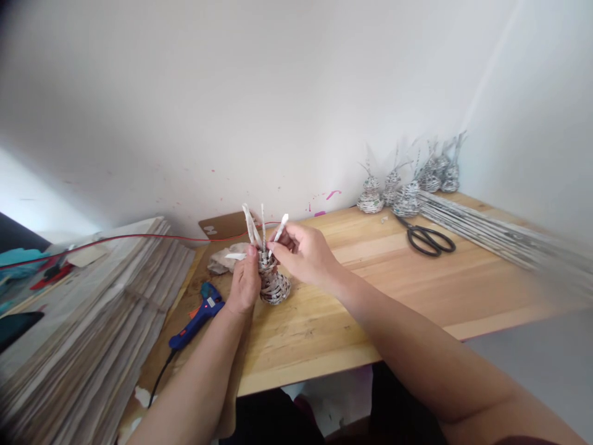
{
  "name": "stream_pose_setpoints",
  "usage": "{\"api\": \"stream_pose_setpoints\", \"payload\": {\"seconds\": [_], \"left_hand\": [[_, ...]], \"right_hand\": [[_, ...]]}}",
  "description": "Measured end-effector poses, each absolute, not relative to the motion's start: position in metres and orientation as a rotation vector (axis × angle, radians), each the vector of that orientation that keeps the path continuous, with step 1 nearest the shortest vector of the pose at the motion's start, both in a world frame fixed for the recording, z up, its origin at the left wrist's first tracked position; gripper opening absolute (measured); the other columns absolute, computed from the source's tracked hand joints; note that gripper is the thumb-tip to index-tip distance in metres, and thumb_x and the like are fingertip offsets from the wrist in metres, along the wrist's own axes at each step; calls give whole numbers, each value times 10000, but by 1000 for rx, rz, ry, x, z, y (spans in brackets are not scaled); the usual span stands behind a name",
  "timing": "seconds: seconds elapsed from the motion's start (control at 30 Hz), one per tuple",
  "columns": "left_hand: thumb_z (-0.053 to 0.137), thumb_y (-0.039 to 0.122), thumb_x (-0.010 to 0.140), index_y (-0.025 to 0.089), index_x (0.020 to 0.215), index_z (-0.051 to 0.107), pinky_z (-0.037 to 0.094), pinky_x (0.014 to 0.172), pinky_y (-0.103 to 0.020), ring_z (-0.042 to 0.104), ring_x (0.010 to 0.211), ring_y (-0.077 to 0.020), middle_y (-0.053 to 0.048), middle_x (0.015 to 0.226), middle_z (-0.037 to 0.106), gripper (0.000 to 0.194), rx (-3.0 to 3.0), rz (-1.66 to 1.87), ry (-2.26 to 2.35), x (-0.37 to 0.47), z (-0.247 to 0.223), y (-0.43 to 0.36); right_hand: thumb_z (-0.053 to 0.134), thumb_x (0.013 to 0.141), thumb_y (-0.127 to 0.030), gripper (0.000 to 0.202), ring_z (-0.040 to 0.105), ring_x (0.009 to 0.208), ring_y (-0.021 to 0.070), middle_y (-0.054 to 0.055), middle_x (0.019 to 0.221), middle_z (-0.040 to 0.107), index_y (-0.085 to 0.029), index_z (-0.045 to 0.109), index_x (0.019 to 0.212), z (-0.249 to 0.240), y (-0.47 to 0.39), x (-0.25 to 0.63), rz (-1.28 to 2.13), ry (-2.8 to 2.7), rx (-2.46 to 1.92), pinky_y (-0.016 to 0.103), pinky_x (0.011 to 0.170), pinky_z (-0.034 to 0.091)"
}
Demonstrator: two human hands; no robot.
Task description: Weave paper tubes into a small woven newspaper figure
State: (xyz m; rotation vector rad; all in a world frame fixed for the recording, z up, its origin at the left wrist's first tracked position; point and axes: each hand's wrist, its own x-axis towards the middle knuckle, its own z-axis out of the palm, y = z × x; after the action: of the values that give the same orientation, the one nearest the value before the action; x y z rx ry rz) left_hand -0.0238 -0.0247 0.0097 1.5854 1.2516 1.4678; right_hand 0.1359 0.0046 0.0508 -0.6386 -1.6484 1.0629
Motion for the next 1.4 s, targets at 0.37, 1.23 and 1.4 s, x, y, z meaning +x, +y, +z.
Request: {"api": "stream_pose_setpoints", "payload": {"seconds": [0.37,1.23,1.4], "left_hand": [[256,722,956,177,855,619,485,628,-326,606,708,-190,-49,722,638,662,1757,1449,1206,-24,14,-26],[633,667,823,165,903,654,402,649,-282,500,692,-153,-19,772,605,509,1970,1445,1047,-32,12,-19],[736,572,784,174,853,663,377,649,-274,475,680,-143,0,741,583,410,1961,1484,1058,-31,11,-17]], "right_hand": [[797,770,-280,217,639,593,94,-25,692,653,-166,641,868,62,2,140,1426,-1632,-509,243,598,545],[818,758,-373,297,606,604,96,-17,675,637,-159,629,841,65,6,145,1366,-1613,-527,239,590,552],[771,807,-390,274,611,618,111,-2,696,648,-163,626,856,61,7,146,1277,-1679,-535,249,597,526]]}}
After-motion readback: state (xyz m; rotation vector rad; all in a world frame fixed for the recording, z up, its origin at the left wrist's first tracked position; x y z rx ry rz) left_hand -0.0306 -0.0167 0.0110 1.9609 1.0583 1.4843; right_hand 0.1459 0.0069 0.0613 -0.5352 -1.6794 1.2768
